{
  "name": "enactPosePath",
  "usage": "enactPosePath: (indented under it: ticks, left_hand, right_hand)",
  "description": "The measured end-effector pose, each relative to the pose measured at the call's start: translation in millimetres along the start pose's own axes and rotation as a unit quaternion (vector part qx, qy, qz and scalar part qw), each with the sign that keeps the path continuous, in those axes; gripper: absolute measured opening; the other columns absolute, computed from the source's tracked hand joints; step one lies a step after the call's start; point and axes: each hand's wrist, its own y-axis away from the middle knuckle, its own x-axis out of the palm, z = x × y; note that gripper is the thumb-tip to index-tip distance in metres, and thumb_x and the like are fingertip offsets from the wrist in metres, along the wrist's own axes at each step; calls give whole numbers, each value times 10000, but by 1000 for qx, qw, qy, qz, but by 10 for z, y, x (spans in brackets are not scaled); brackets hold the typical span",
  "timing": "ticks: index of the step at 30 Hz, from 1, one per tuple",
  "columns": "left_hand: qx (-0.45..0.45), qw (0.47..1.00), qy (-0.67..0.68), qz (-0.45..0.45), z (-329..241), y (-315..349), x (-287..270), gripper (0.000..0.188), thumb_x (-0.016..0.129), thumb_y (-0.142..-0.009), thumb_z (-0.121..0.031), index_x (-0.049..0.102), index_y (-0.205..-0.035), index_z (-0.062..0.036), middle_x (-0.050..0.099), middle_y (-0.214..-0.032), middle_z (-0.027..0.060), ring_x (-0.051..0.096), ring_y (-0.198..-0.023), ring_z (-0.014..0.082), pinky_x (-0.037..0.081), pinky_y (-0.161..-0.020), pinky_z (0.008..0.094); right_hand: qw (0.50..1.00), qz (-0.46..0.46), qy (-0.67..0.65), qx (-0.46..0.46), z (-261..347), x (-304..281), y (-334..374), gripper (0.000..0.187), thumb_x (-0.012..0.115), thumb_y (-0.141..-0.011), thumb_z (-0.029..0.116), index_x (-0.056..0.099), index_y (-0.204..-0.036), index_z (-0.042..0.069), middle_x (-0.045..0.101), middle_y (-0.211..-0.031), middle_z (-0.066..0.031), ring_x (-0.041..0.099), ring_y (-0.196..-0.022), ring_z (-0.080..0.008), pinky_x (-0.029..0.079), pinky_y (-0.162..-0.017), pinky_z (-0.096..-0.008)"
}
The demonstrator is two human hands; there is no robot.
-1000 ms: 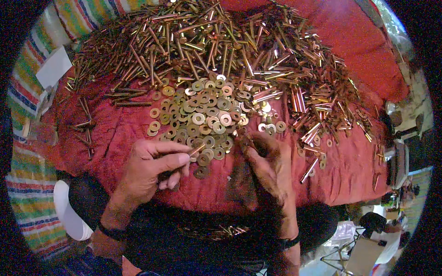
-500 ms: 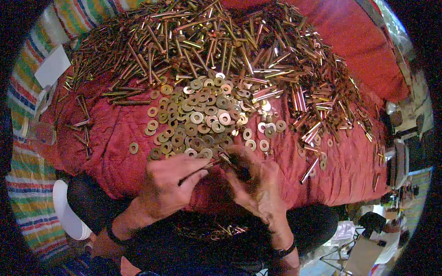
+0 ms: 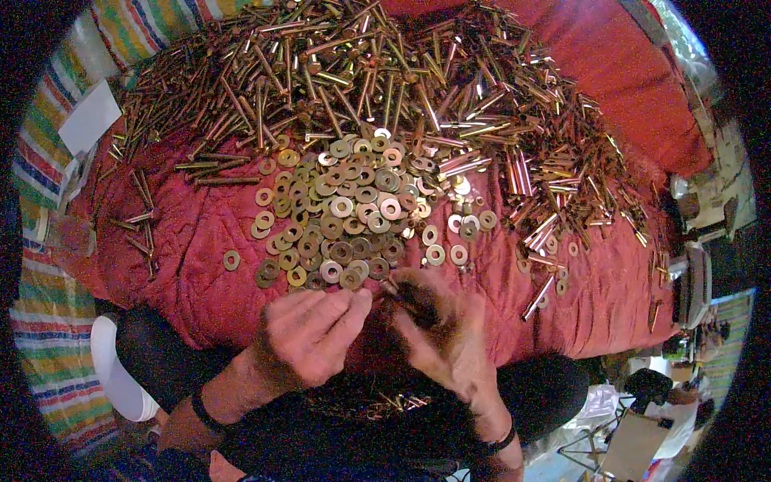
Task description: The person repeatedly picks up a brass nail and a flat washer, then slides the washer onto the nail shaft. The assembled units are placed back onto the red cloth among many other nails and washers.
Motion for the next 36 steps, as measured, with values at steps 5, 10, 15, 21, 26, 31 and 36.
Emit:
enactPosePath:
  ticks: [5,10,15,21,26,31,36]
  left_hand:
    - [-74,992,95,-42,-16,-34,15,302,721,-796,9,716,-1097,17,707,-918,143,718,-758,275,590,-645,352]
    - [-350,860,371,-17,-87,-87,-50,175,796,-904,-63,734,-1052,5,728,-826,87,685,-675,128,543,-613,271]
    - [-437,744,503,44,-213,-132,-44,184,776,-939,-71,727,-1087,24,707,-817,13,612,-653,44,484,-570,231]
    - [-456,698,553,22,-194,-147,-72,173,764,-940,-44,725,-1089,36,708,-818,40,608,-626,53,461,-536,219]
    - [-444,668,596,-36,-57,-149,-192,168,752,-928,-9,718,-1075,65,713,-817,74,616,-583,72,436,-470,216]
    - [-491,580,648,-47,-28,-164,-254,217,692,-965,-127,697,-1037,78,718,-869,114,650,-624,104,482,-504,221]
    - [-506,575,640,-70,-56,-239,-181,562,651,-899,-359,582,-1255,70,699,-1066,135,711,-948,214,600,-778,330]
  right_hand:
    - [988,6,89,-128,66,61,55,237,748,-914,51,662,-1129,2,746,-896,-89,685,-643,-148,522,-578,-269]
    - [919,-116,-376,17,101,-14,-124,271,564,-1081,234,599,-1215,0,719,-964,-128,680,-712,-208,551,-669,-305]
    - [821,-198,-536,16,22,147,-250,304,502,-1117,301,583,-1211,24,700,-1129,-171,712,-933,-236,573,-873,-358]
    - [804,-99,-584,-42,-44,235,-197,318,509,-1110,274,555,-1305,26,686,-1182,-133,687,-1045,-219,555,-1002,-406]
    - [899,-84,-429,2,15,169,-187,443,683,-1020,181,524,-1385,-11,700,-1165,-153,690,-1059,-213,565,-925,-372]
    - [940,-160,-302,-1,160,145,-89,499,785,-923,58,598,-1371,-60,742,-1076,-95,702,-990,-178,562,-894,-301]
    - [983,-101,-27,-152,145,332,-65,408,680,-1003,79,619,-1387,-43,735,-1107,-171,707,-989,-242,555,-894,-350]
